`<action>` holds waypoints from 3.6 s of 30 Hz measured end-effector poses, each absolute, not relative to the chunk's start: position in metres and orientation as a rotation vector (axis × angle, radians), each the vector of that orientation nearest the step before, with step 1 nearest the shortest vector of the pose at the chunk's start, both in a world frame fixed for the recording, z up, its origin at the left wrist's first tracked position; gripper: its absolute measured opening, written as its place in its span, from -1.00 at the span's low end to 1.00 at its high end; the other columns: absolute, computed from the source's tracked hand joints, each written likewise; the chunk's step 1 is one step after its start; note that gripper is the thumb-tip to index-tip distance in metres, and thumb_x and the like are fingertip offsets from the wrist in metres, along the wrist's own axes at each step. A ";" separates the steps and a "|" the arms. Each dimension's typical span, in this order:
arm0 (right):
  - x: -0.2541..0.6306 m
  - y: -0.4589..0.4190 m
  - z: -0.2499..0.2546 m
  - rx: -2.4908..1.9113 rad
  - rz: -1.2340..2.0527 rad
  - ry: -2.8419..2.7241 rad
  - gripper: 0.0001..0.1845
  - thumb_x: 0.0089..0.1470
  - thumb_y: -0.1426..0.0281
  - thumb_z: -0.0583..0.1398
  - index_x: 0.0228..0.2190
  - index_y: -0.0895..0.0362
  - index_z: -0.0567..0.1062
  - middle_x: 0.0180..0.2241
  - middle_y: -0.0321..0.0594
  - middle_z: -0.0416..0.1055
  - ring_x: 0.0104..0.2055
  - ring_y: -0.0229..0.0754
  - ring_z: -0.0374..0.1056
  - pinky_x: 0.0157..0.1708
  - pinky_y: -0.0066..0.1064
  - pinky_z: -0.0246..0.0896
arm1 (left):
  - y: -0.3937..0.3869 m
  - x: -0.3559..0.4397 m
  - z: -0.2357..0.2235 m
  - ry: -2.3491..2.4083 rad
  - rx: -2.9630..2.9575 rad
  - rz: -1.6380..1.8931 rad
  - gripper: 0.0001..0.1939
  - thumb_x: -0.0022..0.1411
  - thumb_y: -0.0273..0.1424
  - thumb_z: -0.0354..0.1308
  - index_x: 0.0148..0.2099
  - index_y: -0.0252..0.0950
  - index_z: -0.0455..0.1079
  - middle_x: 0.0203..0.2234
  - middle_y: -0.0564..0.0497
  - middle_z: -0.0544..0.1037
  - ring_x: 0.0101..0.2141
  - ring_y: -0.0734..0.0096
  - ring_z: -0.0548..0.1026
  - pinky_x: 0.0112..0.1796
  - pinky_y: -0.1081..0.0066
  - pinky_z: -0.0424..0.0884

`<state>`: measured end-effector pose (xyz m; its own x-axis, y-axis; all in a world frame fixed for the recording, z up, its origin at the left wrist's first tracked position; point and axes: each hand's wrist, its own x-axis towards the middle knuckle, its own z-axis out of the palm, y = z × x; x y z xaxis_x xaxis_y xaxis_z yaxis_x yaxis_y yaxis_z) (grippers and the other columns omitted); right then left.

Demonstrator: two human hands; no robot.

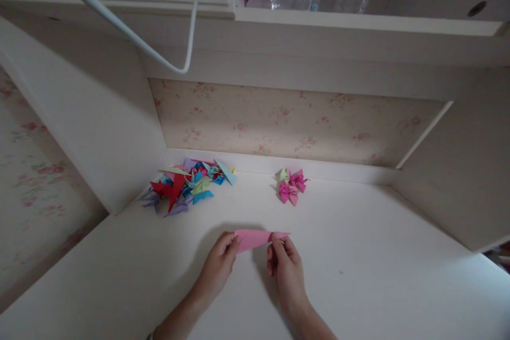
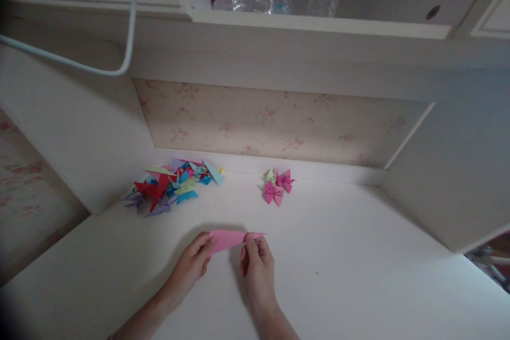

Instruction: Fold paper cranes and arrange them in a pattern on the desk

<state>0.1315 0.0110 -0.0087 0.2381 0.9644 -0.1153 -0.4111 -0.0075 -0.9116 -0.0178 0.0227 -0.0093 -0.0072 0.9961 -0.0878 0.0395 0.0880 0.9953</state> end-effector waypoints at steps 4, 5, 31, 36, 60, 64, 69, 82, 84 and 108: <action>0.138 0.014 -0.006 -1.118 1.220 -0.768 -0.57 0.01 0.06 0.21 -0.57 0.15 0.31 -0.68 -0.43 0.19 -0.71 -0.42 0.00 -0.72 -0.54 -0.15 | 0.024 -0.020 -0.007 1.217 1.140 1.033 -0.48 0.11 0.02 0.05 -0.12 -0.34 0.34 -0.74 0.25 0.11 -0.75 0.63 0.01 -0.74 0.59 -0.08; 0.140 0.014 -0.005 -1.139 1.218 -0.789 -0.56 0.00 0.05 0.21 -0.59 0.15 0.30 -0.69 -0.43 0.17 -0.70 -0.41 0.00 -0.71 -0.53 -0.15 | 0.023 -0.020 -0.006 1.221 1.137 1.038 -0.47 0.11 0.02 0.05 -0.11 -0.35 0.33 -0.74 0.25 0.11 -0.76 0.63 0.00 -0.75 0.59 -0.07; 0.134 0.010 -0.013 -1.101 1.364 -1.021 -0.44 0.04 0.00 0.16 -0.66 0.24 0.43 -0.75 -0.32 0.22 -0.73 -0.39 0.03 -0.67 -0.47 -0.20 | 0.019 -0.021 0.001 1.107 1.229 1.041 -0.58 0.13 -0.11 0.12 -0.16 -0.37 0.44 -0.57 0.09 0.33 -0.69 0.66 0.12 -0.68 0.57 -0.02; 0.135 0.010 -0.007 -1.103 1.357 -0.885 -0.38 0.02 -0.08 0.12 -0.61 0.24 0.46 -0.69 -0.25 0.34 -0.73 -0.37 0.09 -0.67 -0.47 -0.12 | 0.019 -0.021 0.000 1.125 1.210 1.048 -0.58 0.13 -0.10 0.12 -0.17 -0.37 0.44 -0.59 0.11 0.31 -0.69 0.65 0.10 -0.68 0.57 -0.05; 0.145 0.019 -0.016 -1.222 1.083 -0.811 -0.48 0.07 -0.02 0.10 -0.37 0.21 0.48 -0.55 -0.25 0.39 -0.71 -0.39 0.10 -0.74 -0.51 -0.06 | 0.027 -0.024 -0.008 1.315 1.284 1.029 -0.58 0.06 -0.08 0.14 -0.25 -0.35 0.49 -0.70 0.11 0.34 -0.71 0.54 0.19 -0.66 0.52 0.01; 0.146 0.017 -0.010 -1.205 1.208 -0.811 -0.41 0.04 -0.01 0.14 -0.05 0.16 0.39 -0.46 -0.26 0.40 -0.72 -0.38 0.10 -0.75 -0.51 -0.06 | 0.028 -0.028 -0.008 1.322 1.262 1.050 -0.60 0.08 -0.09 0.13 -0.29 -0.36 0.45 -0.75 0.17 0.24 -0.72 0.56 0.16 -0.66 0.53 0.03; 0.139 0.003 -0.011 -1.314 1.136 -1.112 -0.58 0.14 0.08 0.06 -0.34 0.17 0.49 -0.60 -0.31 0.34 -0.69 -0.35 0.12 -0.70 -0.50 -0.04 | 0.029 -0.034 -0.009 1.303 1.140 1.185 -0.60 0.06 -0.07 0.15 -0.30 -0.34 0.42 -0.64 0.16 0.28 -0.68 0.61 0.15 -0.65 0.56 0.04; 0.123 -0.022 -0.027 -1.078 0.280 -2.410 -0.87 0.08 0.38 0.11 -0.46 0.03 0.45 -0.45 -0.39 0.51 -0.44 -0.25 0.39 -0.40 -0.48 0.15 | 0.102 0.064 0.019 1.442 1.764 0.749 -0.73 0.16 -0.33 -0.05 -0.36 -0.34 0.44 -0.63 0.09 0.41 -0.63 0.53 0.35 -0.61 0.53 0.14; 0.124 -0.020 -0.029 -1.085 0.265 -2.422 -0.88 0.06 0.38 0.12 -0.48 0.05 0.44 -0.47 -0.38 0.51 -0.46 -0.24 0.39 -0.41 -0.48 0.15 | 0.114 0.081 0.015 1.536 1.813 0.654 -0.75 0.15 -0.37 -0.04 -0.37 -0.33 0.44 -0.62 0.06 0.44 -0.60 0.50 0.40 -0.58 0.52 0.16; 0.126 -0.017 -0.026 -1.165 0.254 -2.448 -0.89 -0.11 0.41 0.18 -0.62 0.11 0.42 -0.53 -0.31 0.50 -0.52 -0.25 0.35 -0.53 -0.44 -0.04 | 0.126 0.109 -0.001 1.866 2.085 0.378 -0.84 0.14 -0.34 0.05 -0.23 -0.23 0.39 -0.34 -0.05 0.56 -0.29 0.26 0.50 -0.38 0.41 0.22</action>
<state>0.1262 -0.0170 -0.0255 -0.5633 0.7740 0.2891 0.6981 0.6330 -0.3346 0.1086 0.1258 -0.0015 0.1133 0.9935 -0.0139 0.9097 -0.0981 0.4035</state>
